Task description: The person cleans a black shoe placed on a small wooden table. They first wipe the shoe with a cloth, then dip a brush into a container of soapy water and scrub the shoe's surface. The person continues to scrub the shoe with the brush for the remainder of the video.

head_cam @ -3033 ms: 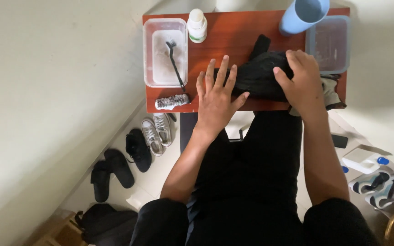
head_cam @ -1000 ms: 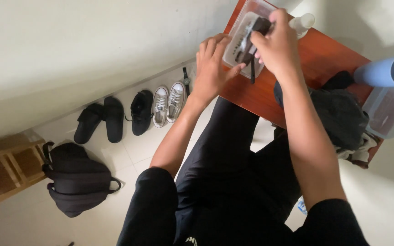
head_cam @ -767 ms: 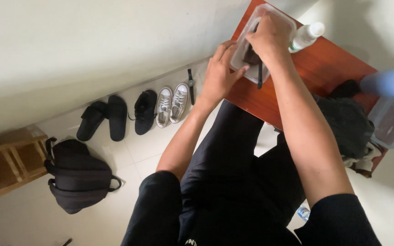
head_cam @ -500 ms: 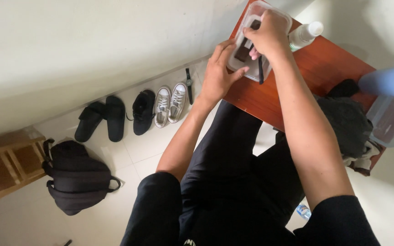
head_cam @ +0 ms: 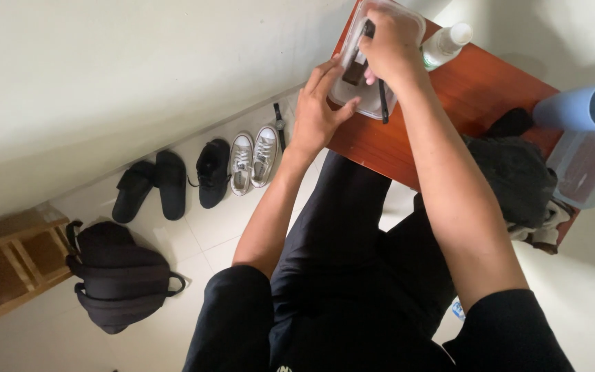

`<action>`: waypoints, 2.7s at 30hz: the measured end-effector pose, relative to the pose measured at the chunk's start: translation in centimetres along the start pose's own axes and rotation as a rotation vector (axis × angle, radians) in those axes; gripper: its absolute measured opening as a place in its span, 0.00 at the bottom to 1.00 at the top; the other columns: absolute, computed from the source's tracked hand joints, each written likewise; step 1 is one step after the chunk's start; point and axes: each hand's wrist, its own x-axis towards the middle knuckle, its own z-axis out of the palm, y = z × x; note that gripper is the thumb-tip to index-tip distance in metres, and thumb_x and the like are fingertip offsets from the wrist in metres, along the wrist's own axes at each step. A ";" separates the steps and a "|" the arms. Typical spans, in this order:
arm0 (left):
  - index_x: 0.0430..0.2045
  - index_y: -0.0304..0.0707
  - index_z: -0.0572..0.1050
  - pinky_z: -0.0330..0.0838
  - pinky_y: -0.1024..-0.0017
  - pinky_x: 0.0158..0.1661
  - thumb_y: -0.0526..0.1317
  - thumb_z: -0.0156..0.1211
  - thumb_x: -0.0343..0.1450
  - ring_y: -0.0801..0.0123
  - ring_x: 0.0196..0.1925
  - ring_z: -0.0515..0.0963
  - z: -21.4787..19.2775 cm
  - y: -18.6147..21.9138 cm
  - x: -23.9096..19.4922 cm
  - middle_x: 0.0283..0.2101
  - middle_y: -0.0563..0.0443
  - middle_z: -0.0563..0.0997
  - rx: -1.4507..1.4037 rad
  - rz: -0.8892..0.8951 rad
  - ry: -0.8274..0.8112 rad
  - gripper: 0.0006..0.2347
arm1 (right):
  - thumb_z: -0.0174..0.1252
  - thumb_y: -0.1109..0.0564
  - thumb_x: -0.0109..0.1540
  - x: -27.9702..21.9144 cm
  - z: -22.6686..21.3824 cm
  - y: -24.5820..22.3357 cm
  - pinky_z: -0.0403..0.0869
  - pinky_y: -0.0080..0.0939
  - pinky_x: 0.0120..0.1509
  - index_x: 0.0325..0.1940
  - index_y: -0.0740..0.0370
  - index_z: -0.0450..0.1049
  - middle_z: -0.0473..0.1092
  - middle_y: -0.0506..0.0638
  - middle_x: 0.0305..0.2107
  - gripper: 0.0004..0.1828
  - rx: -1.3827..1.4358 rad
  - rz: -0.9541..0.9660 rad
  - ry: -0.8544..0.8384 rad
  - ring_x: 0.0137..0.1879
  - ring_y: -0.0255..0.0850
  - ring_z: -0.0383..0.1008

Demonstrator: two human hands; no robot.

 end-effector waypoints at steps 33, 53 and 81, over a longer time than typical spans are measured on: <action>0.53 0.43 0.74 0.65 0.61 0.57 0.55 0.50 0.77 0.58 0.57 0.75 0.4 3.0 5.3 0.52 0.50 0.80 -0.081 0.064 0.011 0.18 | 0.52 0.65 0.69 -7.0 -7.2 1.1 0.80 0.48 0.56 0.70 0.62 0.50 0.64 0.64 0.58 0.28 0.346 -0.138 -0.306 0.62 0.51 0.73; 0.41 0.31 0.79 0.70 0.68 0.38 0.53 0.65 0.70 0.65 0.34 0.76 1.4 2.3 6.7 0.31 0.51 0.79 -0.104 0.167 -0.169 0.20 | 0.50 0.72 0.69 -7.1 -7.3 4.3 0.83 0.58 0.57 0.65 0.63 0.51 0.57 0.66 0.58 0.24 0.628 -0.243 -0.230 0.65 0.59 0.68; 0.34 0.32 0.76 0.70 0.60 0.43 0.20 0.55 0.58 0.56 0.38 0.80 1.1 4.6 5.9 0.38 0.49 0.80 0.263 0.275 -0.188 0.14 | 0.51 0.70 0.70 -8.0 -8.9 4.4 0.86 0.47 0.52 0.66 0.66 0.57 0.63 0.62 0.53 0.21 0.512 -0.290 -0.055 0.60 0.56 0.69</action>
